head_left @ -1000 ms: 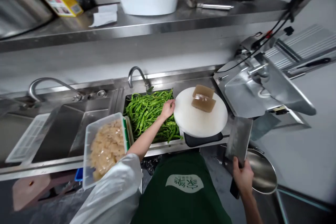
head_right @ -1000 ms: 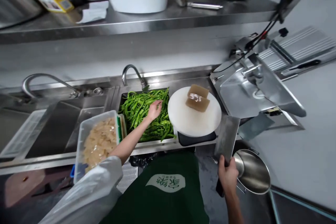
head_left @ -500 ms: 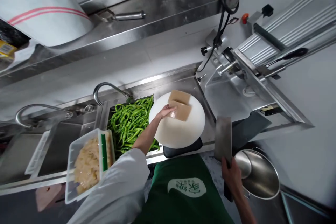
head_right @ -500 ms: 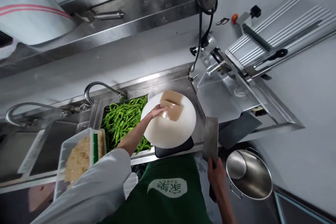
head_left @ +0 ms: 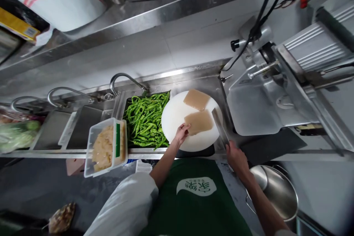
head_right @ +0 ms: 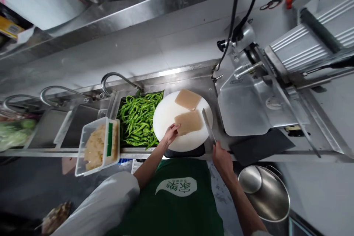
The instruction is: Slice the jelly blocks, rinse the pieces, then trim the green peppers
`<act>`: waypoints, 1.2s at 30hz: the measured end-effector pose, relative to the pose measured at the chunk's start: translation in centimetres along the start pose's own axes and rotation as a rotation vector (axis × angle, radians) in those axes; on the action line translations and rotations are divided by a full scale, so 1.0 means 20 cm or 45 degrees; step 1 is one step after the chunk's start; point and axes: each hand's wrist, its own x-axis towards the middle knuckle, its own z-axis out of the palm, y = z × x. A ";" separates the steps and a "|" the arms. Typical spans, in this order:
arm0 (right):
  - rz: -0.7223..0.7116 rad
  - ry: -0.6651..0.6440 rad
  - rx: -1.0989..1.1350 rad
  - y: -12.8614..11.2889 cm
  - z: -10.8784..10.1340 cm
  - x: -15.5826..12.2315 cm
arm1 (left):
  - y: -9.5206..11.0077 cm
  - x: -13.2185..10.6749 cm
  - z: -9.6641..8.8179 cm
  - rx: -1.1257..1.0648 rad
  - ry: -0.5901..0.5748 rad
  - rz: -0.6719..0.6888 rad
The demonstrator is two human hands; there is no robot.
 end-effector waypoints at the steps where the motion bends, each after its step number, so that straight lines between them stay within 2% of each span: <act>1: -0.016 -0.025 -0.041 -0.03 -0.01 0.01 | -0.01 -0.02 -0.02 -0.026 0.049 0.030; 4: -0.048 -0.080 -0.126 -0.11 0.00 0.05 | -0.01 -0.03 -0.03 -0.062 0.112 0.092; 8: -0.158 -0.113 -0.147 -0.19 0.06 0.06 | 0.02 -0.02 0.02 0.040 0.098 0.091; 10: -0.197 -0.110 -0.164 -0.23 0.11 0.05 | 0.03 -0.02 0.01 0.069 0.084 0.147; 12: -0.237 -0.114 -0.185 -0.29 0.15 0.03 | 0.03 -0.04 -0.05 0.089 0.099 0.225; 16: -0.304 -0.176 -0.198 -0.45 0.23 -0.02 | 0.07 -0.12 -0.28 0.223 0.186 0.338; 19: -0.231 -0.179 -0.192 -0.54 0.24 -0.03 | 0.10 -0.15 -0.43 0.366 0.129 0.321; 23: -0.159 -0.140 -0.172 -0.58 0.20 -0.04 | 0.12 -0.16 -0.54 0.567 0.053 0.328; 25: -0.143 -0.107 -0.173 -0.60 0.18 -0.07 | 0.11 -0.17 -0.57 0.646 0.127 0.402; 27: -0.103 -0.052 -0.171 -0.66 0.18 -0.12 | 0.11 -0.19 -0.61 0.698 0.282 0.571; 29: -0.095 -0.014 -0.143 -0.75 0.20 -0.18 | 0.12 -0.21 -0.65 0.756 0.455 0.778; 31: -0.139 -0.015 -0.091 -0.86 0.22 -0.23 | 0.13 -0.23 -0.70 0.856 0.539 0.905; 33: -0.160 -0.025 -0.039 -0.94 0.23 -0.25 | 0.13 -0.25 -0.73 0.993 0.425 0.926; 36: -0.014 0.034 0.010 -0.94 0.22 -0.26 | 0.13 -0.27 -0.71 1.175 -0.028 0.871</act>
